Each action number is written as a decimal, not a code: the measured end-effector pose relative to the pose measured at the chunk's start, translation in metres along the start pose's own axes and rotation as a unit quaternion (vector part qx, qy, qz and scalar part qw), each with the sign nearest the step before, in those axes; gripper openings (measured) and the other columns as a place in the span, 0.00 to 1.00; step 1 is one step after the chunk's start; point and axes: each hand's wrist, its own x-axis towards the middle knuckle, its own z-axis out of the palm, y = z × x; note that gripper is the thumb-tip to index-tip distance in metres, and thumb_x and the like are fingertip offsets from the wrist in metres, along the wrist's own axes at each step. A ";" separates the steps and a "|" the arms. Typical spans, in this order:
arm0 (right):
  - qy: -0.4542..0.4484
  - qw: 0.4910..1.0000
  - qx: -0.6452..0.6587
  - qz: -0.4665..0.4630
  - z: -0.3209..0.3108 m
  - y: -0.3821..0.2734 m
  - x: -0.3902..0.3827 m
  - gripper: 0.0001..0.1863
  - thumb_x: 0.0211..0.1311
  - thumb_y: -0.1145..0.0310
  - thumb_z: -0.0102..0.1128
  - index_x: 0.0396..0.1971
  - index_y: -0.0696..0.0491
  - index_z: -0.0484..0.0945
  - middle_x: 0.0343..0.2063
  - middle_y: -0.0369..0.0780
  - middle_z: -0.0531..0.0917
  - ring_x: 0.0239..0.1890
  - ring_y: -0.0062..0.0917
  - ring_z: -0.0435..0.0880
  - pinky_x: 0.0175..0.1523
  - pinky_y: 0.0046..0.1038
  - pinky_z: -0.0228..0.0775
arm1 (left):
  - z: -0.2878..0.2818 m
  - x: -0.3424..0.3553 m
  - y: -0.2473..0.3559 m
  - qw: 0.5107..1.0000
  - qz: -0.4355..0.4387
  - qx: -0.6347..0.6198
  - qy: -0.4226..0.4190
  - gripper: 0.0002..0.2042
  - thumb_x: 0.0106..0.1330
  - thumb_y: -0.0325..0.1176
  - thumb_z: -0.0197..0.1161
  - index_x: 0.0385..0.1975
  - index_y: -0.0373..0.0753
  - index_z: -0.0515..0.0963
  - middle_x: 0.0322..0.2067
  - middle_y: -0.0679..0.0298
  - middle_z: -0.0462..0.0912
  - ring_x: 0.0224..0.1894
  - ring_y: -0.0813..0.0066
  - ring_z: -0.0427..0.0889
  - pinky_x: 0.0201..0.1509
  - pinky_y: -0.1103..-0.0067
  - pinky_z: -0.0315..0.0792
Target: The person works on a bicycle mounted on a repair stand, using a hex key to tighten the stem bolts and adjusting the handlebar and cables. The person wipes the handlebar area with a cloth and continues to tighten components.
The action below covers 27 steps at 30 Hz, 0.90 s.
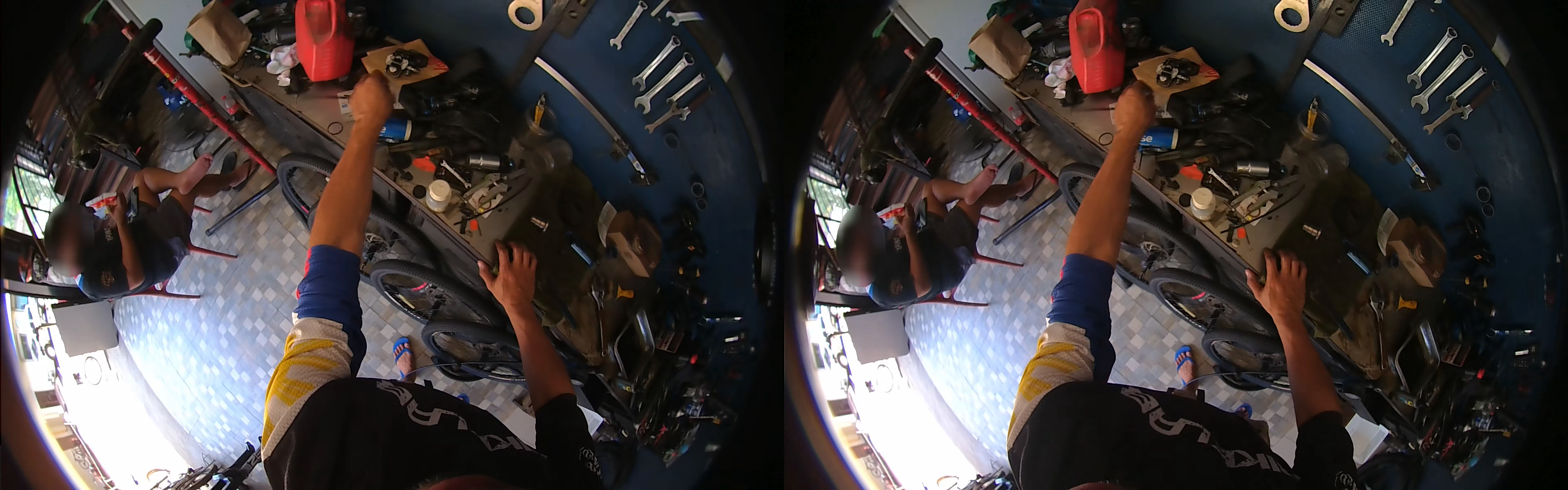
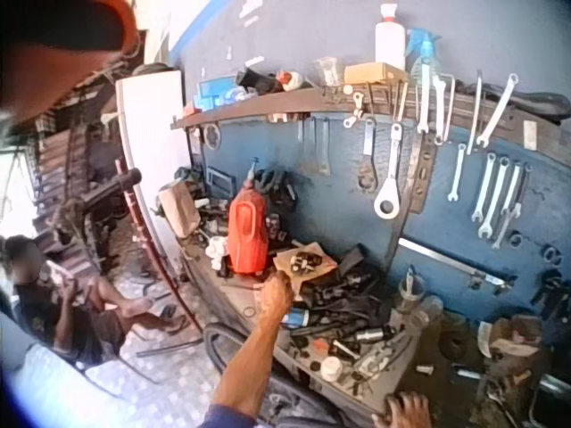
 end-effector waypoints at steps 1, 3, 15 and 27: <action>-0.001 1.000 -0.005 0.006 0.001 0.002 -0.002 0.31 0.65 0.41 0.66 0.57 0.51 0.77 0.53 0.45 0.76 0.58 0.41 0.74 0.63 0.48 0.66 | -0.001 -0.004 0.024 1.000 0.013 0.012 -0.006 0.10 0.64 0.32 0.64 0.44 0.41 0.83 0.47 0.51 0.87 0.50 0.45 0.87 0.53 0.56 0.81; -0.001 1.000 -0.009 0.006 0.000 0.002 -0.002 0.31 0.66 0.41 0.65 0.57 0.51 0.77 0.52 0.46 0.77 0.58 0.41 0.74 0.63 0.48 0.66 | -0.001 -0.018 0.053 0.997 0.063 0.052 -0.007 0.10 0.64 0.30 0.62 0.43 0.42 0.83 0.46 0.53 0.87 0.52 0.48 0.86 0.53 0.56 0.80; 0.000 1.000 -0.003 0.013 -0.004 -0.001 -0.001 0.31 0.65 0.42 0.66 0.57 0.50 0.78 0.51 0.46 0.77 0.55 0.42 0.76 0.60 0.46 0.68 | 0.037 -0.093 0.103 0.978 0.188 0.061 -0.062 0.11 0.66 0.26 0.59 0.46 0.41 0.80 0.47 0.54 0.85 0.52 0.50 0.85 0.53 0.58 0.82; -0.011 0.998 0.022 0.053 -0.007 0.003 -0.010 0.32 0.63 0.40 0.67 0.56 0.51 0.79 0.51 0.46 0.78 0.58 0.40 0.75 0.63 0.46 0.66 | -0.006 -0.090 0.021 0.988 0.087 0.036 -0.126 0.13 0.70 0.29 0.54 0.50 0.48 0.82 0.48 0.49 0.85 0.52 0.44 0.85 0.54 0.56 0.80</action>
